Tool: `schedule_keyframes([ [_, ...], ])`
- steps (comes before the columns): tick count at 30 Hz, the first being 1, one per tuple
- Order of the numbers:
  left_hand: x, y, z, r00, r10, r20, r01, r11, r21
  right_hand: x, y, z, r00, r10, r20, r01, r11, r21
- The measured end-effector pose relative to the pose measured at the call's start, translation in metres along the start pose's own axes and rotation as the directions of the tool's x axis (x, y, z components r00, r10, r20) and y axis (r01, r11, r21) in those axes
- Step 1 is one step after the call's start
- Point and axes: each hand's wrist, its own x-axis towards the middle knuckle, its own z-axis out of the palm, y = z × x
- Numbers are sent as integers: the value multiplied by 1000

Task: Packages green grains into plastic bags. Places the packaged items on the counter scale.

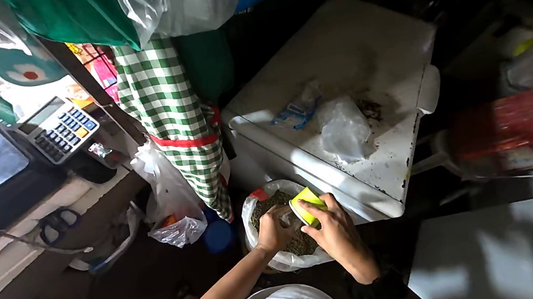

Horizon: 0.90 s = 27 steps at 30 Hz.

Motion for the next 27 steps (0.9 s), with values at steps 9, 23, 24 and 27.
schedule_keyframes([
  [9,-11,5,-25,997,-72,-2,72,997,-42,28,79,86,900,281,334,-260,960,-108],
  [23,-13,-10,-38,1000,4,-25,-5,999,-35,16,129,97,746,241,621,-627,567,533],
  [24,-13,-10,-38,1000,9,-19,-9,999,-40,14,124,84,762,249,598,-625,525,578],
  [27,-13,-7,-35,1000,11,3,-11,999,-50,6,114,49,866,243,437,-493,564,663],
])
